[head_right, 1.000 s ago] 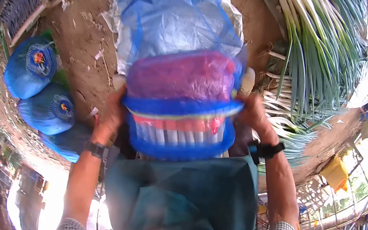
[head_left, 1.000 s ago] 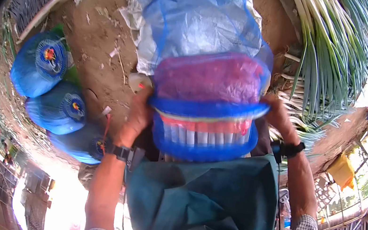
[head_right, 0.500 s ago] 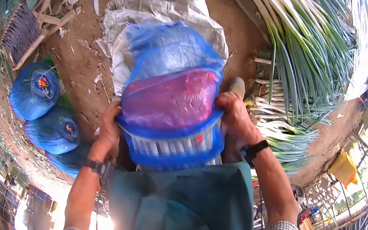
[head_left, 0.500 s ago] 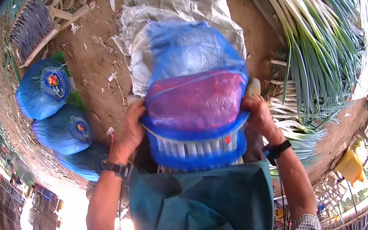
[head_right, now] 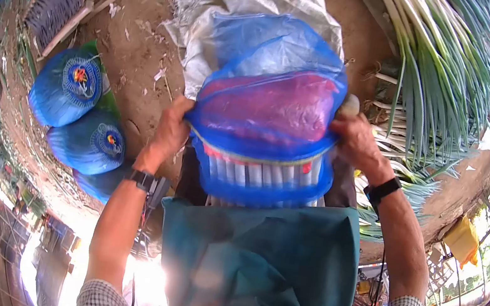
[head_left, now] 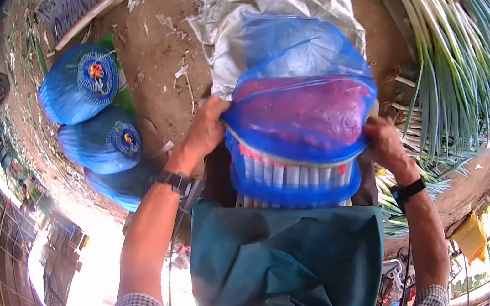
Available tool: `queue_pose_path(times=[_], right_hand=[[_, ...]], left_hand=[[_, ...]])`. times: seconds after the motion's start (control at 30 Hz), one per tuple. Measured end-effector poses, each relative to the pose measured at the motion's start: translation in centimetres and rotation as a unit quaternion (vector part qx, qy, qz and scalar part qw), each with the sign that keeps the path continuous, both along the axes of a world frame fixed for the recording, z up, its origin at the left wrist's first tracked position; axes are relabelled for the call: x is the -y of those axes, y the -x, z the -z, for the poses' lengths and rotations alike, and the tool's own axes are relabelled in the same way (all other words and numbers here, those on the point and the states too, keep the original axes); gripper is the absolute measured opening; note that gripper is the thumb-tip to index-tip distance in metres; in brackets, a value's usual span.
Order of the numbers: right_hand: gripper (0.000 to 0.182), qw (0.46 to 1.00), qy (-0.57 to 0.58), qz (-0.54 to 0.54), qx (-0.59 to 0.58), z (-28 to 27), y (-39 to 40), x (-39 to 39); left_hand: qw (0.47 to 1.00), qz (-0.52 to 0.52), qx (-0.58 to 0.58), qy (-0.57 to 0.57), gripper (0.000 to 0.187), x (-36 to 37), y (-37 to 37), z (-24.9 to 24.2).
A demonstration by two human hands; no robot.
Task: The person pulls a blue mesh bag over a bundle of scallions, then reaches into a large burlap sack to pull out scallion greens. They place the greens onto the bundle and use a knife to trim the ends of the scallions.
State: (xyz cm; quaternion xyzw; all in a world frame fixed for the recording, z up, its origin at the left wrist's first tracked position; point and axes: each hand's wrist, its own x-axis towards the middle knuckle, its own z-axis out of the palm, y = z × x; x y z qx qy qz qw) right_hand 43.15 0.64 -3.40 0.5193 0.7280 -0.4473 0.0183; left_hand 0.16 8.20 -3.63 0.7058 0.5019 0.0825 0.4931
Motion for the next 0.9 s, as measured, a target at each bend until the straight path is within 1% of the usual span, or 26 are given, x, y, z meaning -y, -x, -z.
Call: queue_pose_path(times=[0.03, 0.07, 0.13, 0.17, 0.2, 0.23, 0.27, 0.3, 0.33, 0.4, 0.43, 0.5, 0.53, 0.57, 0.6, 0.63, 0.67, 0.7, 0.73, 0.83, 0.9], right_hand=[[0.019, 0.993, -0.009, 0.085, -0.087, 0.5, 0.7, -1.0], [0.021, 0.978, -0.043, 0.156, -0.129, 1.4, 1.5, -1.4], [0.021, 0.964, 0.113, 0.238, -0.033, 0.7, 1.0, 0.0], [0.020, 0.955, 0.141, 0.254, -0.051, -0.8, 1.0, 2.0], [0.020, 0.946, 0.161, 0.272, -0.068, -2.1, 1.1, 4.6], [0.018, 0.951, 0.171, 0.249, -0.063, -2.0, 0.9, 7.5], [0.017, 0.955, 0.183, 0.228, -0.053, -2.0, 0.3, 9.5], [0.019, 0.940, 0.246, 0.226, -0.074, -3.0, 0.4, 8.6], [0.021, 0.923, 0.302, 0.215, -0.100, -3.3, 0.8, 6.4], [0.035, 0.962, 0.218, 0.130, -0.096, -2.8, 0.2, 4.8], [0.042, 0.973, 0.211, 0.080, -0.047, -3.7, 0.6, 3.6], [0.041, 0.988, 0.149, 0.032, 0.006, -4.8, 1.5, 2.7], [0.041, 0.993, 0.116, 0.004, 0.032, -4.8, 1.3, 2.4], [0.031, 0.997, 0.057, -0.018, 0.047, -3.3, 0.6, 3.5], [0.029, 0.998, 0.044, -0.024, 0.044, -2.6, 0.0, 4.2], [0.027, 0.998, 0.031, -0.030, 0.039, -2.1, -0.3, 5.0], [0.025, 0.999, 0.019, -0.034, 0.033, -1.8, -0.5, 6.0], [0.016, 0.993, 0.086, -0.067, 0.049, -2.7, -0.2, 8.4], [0.013, 0.987, 0.154, -0.043, -0.007, -3.3, 0.3, 10.0], [0.016, 0.985, 0.169, 0.030, -0.025, -3.6, 1.0, 12.0], [0.018, 0.982, 0.177, 0.055, -0.038, -2.6, 0.3, 11.1]], left_hand=[[0.999, -0.032, 0.010, -0.002, 0.043, -0.4, -0.1, 0.3], [0.997, -0.052, -0.007, 0.059, 0.043, 0.1, 0.3, 0.7], [0.979, -0.090, -0.036, 0.181, 0.042, 1.4, 0.9, 1.4], [0.977, -0.078, -0.113, 0.161, 0.037, 5.4, 2.0, 1.9], [0.987, -0.064, -0.079, 0.125, 0.035, 8.8, 2.4, 1.3], [0.994, -0.053, -0.043, 0.089, 0.033, 11.2, 2.2, 0.1], [0.982, -0.072, -0.055, 0.167, 0.031, 10.3, 1.1, -2.3], [0.979, -0.083, -0.022, 0.184, 0.029, 9.5, 0.2, -3.2], [0.982, -0.096, -0.011, 0.165, 0.029, 9.2, -0.3, -3.8], [0.986, -0.120, 0.010, 0.119, 0.030, 7.8, -0.9, -3.7], [0.990, -0.087, 0.015, 0.107, 0.032, 7.0, -0.6, -3.2], [0.994, -0.019, 0.018, 0.103, 0.036, 6.5, 0.3, -2.5], [0.996, -0.030, -0.004, 0.078, 0.036, 6.1, 0.2, -2.5], [0.998, -0.041, -0.027, 0.051, 0.037, 5.4, 0.1, -2.3], [0.997, -0.052, -0.050, 0.021, 0.037, 4.5, -0.3, -2.1], [0.999, -0.052, -0.010, -0.002, 0.037, 3.6, -1.0, -2.1], [0.998, -0.052, -0.022, 0.007, 0.037, 3.4, -1.7, -2.6], [0.998, -0.053, -0.034, 0.015, 0.038, 3.2, -2.4, -3.2], [0.997, -0.053, -0.045, 0.026, 0.039, 3.4, -2.8, -3.6], [0.991, -0.070, -0.069, 0.089, 0.043, 4.6, -2.4, -3.8], [0.991, -0.087, -0.045, 0.090, 0.036, 4.3, -2.7, -3.8]])
